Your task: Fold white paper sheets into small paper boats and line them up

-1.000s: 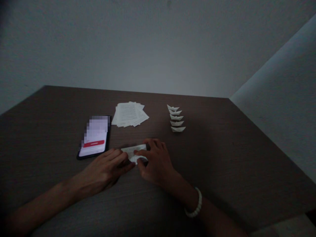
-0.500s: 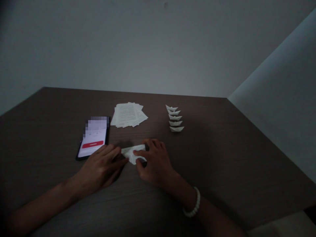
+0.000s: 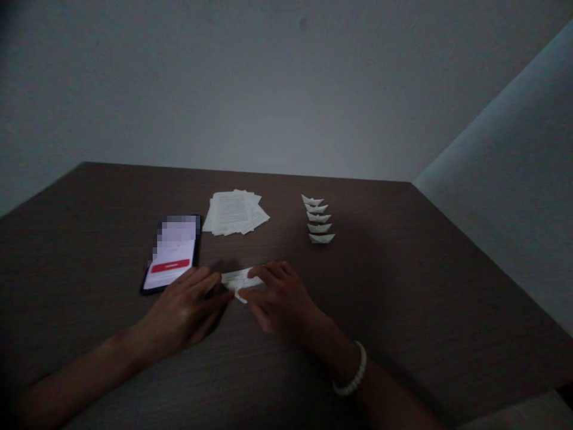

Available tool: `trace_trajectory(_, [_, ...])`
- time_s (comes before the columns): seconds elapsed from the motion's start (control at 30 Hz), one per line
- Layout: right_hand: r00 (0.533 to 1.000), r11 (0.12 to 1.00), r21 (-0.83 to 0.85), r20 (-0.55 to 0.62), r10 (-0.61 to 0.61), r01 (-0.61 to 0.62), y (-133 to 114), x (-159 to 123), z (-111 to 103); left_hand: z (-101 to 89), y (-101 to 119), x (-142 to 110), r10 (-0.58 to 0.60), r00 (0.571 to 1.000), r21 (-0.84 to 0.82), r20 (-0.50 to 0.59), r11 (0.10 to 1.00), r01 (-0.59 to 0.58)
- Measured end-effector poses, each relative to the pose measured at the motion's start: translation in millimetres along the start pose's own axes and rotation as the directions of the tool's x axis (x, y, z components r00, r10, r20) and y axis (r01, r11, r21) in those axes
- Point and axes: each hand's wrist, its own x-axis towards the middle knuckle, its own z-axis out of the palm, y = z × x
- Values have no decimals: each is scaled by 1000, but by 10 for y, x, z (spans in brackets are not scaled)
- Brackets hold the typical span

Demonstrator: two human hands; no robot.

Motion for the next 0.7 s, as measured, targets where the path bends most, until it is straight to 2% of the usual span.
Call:
trace_trajectory(0.23, [975, 987, 3, 150, -161, 162, 63, 18, -103, -2, 7, 3, -12, 1000, -29, -24, 1000, 11])
trace_trajectory(0.57, [946, 978, 60, 247, -209, 200, 81, 46, -214, -12, 7, 8, -12, 998, -50, -61, 999, 9])
trace_trajectory(0.7, [935, 981, 50, 298, -193, 186, 87, 46, -229, 3, 5, -2, -10, 997, -43, -72, 999, 7])
